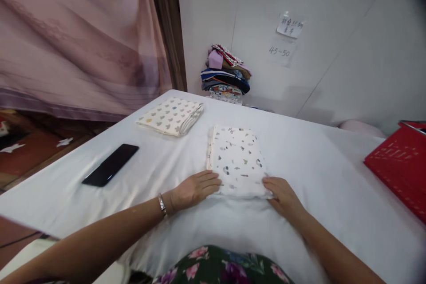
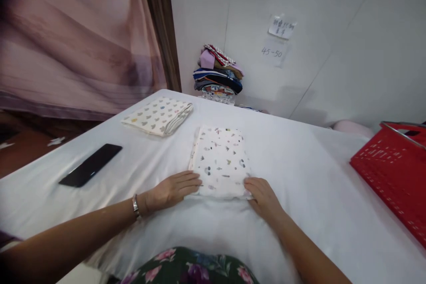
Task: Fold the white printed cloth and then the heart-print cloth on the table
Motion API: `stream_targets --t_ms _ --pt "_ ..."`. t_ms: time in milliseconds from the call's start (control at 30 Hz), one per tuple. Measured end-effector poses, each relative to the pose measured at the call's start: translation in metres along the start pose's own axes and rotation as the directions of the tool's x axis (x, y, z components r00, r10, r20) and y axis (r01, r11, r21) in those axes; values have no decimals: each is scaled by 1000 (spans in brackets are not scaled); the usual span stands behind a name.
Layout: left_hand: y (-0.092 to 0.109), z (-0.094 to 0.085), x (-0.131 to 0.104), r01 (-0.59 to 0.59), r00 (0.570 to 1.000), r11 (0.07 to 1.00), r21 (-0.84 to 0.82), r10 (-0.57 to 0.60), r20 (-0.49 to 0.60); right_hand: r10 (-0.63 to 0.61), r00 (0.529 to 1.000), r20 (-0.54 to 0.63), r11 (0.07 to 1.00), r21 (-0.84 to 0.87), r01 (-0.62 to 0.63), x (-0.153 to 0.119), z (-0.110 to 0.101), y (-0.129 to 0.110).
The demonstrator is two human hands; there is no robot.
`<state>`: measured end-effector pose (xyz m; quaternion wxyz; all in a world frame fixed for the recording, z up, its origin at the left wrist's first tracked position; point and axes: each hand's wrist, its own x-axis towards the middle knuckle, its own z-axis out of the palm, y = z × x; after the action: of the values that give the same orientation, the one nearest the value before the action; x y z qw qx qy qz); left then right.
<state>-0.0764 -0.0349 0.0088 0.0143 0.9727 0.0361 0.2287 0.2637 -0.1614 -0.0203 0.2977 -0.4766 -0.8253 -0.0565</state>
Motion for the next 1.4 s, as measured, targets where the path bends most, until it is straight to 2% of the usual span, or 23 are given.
stream_targets --t_ms 133,267,367,433,467,500,533,600,633,667,700,733,833,933,1033,1233,1333,1400 --pt "8 -4 -3 86 995 996 -5 -85 54 -17 999 34 1000 -4 18 1 -7 -4" --pt "24 -12 -12 195 977 980 -22 -193 88 95 987 126 995 24 -99 -7 -15 -11" --pt "36 -17 -17 256 966 959 -123 -251 54 205 962 181 972 80 -222 -6 -23 -23" --pt "40 -21 -18 330 941 918 -222 -339 -4 235 959 160 960 116 -255 1 -24 -34" --pt "41 -22 -16 397 907 877 -271 -420 -31 234 961 149 961 116 -252 6 -23 -39" --pt "40 -24 -15 483 852 815 -320 -522 -44 224 963 151 966 100 -240 11 -20 -44" --pt "39 -25 -12 580 774 729 -365 -632 -34 204 963 175 973 72 -219 15 -15 -48" --pt "34 -26 -5 744 575 509 -433 -817 29 154 953 263 987 5 -161 20 -2 -53" --pt "29 -26 -1 793 482 402 -458 -873 69 134 943 305 991 -24 -134 20 5 -54" --pt "24 -25 2 816 412 316 -485 -905 105 121 935 334 993 -45 -113 20 11 -54" --pt "18 -23 6 820 368 254 -513 -921 130 117 928 353 993 -59 -103 18 16 -53" --pt "11 -21 10 812 346 216 -542 -926 149 119 925 361 993 -68 -101 17 20 -51" --pt "-7 -15 23 801 335 172 -573 -922 193 130 918 375 991 -75 -110 16 19 -50" --pt "-18 -10 34 863 302 162 -478 -925 231 147 918 368 989 -64 -133 23 10 -55" --pt "-20 -4 41 910 270 169 -378 -935 231 175 934 312 984 -74 -159 29 9 -59" --pt "-17 2 36 917 289 185 -354 -920 267 143 942 303 987 -109 -115 25 33 -54" --pt "-24 -3 38 917 279 161 -366 -913 298 155 949 276 987 -84 -137 26 31 -52" --pt "-36 -8 45 918 264 149 -368 -922 283 185 955 231 982 -80 -171 30 25 -51"
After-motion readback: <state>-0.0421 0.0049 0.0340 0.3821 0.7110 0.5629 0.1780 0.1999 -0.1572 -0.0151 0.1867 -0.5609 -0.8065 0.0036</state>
